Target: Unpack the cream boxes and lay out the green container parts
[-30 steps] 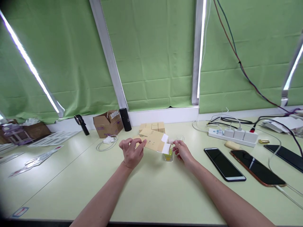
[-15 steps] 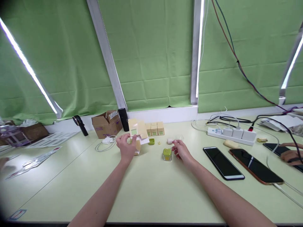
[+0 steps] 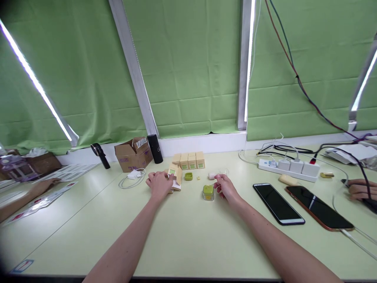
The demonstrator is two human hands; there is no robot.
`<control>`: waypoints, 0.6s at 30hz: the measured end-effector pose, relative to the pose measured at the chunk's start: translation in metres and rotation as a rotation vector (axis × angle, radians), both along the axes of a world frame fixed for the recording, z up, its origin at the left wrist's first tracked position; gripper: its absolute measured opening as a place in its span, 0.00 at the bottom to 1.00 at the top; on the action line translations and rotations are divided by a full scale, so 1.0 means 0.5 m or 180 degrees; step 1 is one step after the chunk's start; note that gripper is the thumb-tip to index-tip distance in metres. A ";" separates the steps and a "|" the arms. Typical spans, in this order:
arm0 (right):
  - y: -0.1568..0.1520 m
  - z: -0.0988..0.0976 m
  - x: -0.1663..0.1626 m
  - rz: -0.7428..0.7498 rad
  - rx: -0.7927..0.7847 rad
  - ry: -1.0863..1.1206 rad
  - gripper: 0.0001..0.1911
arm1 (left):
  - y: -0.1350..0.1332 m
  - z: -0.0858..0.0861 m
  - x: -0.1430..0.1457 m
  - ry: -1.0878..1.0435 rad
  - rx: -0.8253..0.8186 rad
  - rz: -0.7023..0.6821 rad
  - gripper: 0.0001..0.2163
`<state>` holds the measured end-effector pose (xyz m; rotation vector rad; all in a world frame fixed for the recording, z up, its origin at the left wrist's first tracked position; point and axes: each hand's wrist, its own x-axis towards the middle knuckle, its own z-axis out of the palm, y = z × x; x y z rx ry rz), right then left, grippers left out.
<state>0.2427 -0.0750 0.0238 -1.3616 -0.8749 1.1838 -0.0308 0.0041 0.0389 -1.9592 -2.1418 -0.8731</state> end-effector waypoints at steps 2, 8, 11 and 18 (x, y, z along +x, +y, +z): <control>-0.001 0.000 0.000 0.0002 -0.0005 0.0003 0.09 | -0.002 -0.002 0.001 0.0196 0.0040 -0.0015 0.18; 0.001 -0.003 0.002 0.0030 0.0010 -0.0036 0.09 | -0.010 0.005 0.001 0.0394 0.0120 0.0100 0.17; 0.003 -0.006 0.003 0.0035 0.0006 -0.0043 0.09 | -0.016 0.004 0.003 0.0461 0.0292 -0.0014 0.18; 0.001 -0.009 0.000 0.0072 0.0028 -0.0079 0.09 | -0.030 -0.036 0.024 0.1077 -0.0006 -0.0811 0.28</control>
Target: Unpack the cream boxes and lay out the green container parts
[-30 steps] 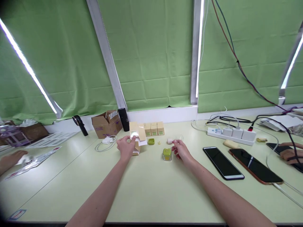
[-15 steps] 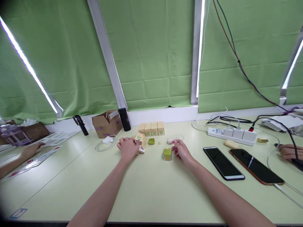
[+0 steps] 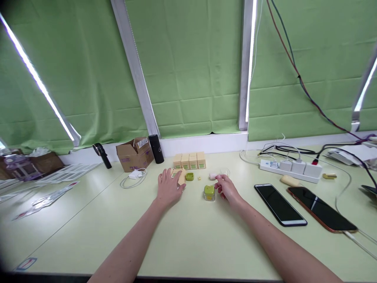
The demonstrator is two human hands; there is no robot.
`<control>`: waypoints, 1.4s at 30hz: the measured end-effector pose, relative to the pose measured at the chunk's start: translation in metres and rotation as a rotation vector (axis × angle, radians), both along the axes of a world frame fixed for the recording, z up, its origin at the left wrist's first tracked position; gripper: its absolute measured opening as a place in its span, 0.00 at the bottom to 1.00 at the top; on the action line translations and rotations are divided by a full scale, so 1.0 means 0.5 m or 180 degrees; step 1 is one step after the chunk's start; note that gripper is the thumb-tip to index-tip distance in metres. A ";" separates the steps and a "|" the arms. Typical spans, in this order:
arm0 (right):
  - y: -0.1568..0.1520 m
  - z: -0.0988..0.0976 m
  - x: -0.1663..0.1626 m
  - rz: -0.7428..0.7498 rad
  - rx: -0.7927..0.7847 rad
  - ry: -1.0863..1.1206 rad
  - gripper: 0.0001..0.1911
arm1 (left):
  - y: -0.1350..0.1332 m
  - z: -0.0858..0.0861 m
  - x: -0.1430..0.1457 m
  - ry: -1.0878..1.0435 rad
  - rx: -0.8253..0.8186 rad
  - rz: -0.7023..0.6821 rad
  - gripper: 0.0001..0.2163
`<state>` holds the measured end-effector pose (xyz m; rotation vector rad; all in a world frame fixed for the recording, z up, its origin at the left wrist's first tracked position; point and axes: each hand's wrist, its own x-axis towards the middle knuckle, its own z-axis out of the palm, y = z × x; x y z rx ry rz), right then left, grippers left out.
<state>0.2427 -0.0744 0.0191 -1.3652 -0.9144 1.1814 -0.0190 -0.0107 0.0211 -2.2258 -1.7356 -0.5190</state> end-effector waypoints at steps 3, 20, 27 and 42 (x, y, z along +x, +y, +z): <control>0.000 -0.001 0.000 0.0008 0.0010 0.0005 0.09 | 0.000 -0.011 0.005 0.0082 -0.0174 0.0056 0.25; -0.008 0.008 -0.003 -0.0001 -0.0003 0.0011 0.12 | 0.018 -0.006 -0.020 -0.0033 -0.0296 0.0497 0.26; -0.005 0.005 -0.001 0.0006 0.0018 -0.0005 0.12 | 0.017 0.001 -0.021 0.0065 -0.0253 0.0594 0.26; -0.005 0.006 0.001 0.0044 0.0043 -0.0113 0.14 | 0.024 -0.005 -0.025 0.0045 -0.0245 0.0606 0.27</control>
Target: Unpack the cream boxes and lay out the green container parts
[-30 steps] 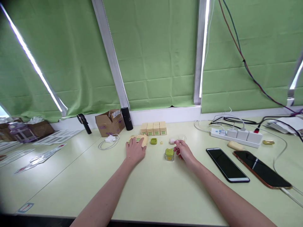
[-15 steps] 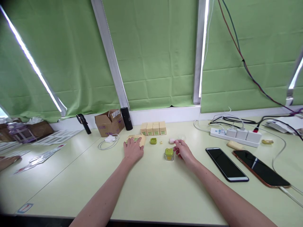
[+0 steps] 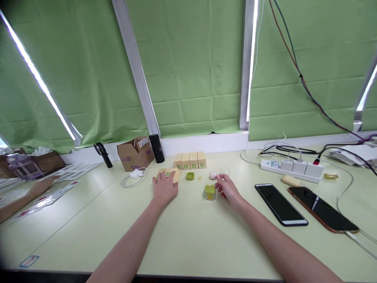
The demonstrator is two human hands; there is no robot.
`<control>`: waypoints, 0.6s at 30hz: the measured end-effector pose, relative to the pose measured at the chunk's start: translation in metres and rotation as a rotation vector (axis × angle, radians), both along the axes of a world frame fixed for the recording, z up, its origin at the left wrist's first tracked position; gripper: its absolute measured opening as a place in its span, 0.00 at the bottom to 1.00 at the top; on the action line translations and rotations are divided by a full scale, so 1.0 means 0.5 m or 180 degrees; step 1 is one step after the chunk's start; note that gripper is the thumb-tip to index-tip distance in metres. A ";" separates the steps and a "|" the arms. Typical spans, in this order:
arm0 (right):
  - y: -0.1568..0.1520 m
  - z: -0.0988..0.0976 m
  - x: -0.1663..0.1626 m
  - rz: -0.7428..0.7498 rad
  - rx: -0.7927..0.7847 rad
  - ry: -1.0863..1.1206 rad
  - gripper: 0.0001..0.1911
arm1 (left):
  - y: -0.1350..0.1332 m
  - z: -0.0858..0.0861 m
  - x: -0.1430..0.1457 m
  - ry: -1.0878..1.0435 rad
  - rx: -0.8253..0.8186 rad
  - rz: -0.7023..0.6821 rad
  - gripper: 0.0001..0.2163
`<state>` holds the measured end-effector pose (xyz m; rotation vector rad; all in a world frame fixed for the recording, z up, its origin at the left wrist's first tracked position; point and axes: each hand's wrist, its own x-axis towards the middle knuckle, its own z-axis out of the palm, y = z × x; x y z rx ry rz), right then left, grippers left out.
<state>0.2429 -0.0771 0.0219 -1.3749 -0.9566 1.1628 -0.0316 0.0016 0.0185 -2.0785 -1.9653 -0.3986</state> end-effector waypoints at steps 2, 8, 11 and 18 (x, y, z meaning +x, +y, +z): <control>-0.001 0.001 0.005 0.0135 0.0126 -0.0232 0.17 | 0.001 -0.002 0.000 -0.0019 0.0036 -0.0025 0.28; 0.005 -0.009 0.026 0.0551 0.0666 -0.1064 0.27 | -0.014 0.010 0.013 -0.0163 0.0235 -0.0158 0.28; 0.008 -0.019 0.026 0.0533 0.0629 -0.1294 0.30 | -0.029 0.025 0.027 -0.0208 0.0388 -0.0412 0.27; 0.006 -0.039 -0.001 0.0371 0.0470 -0.1823 0.25 | -0.078 0.029 0.076 -0.0729 0.0545 -0.1601 0.20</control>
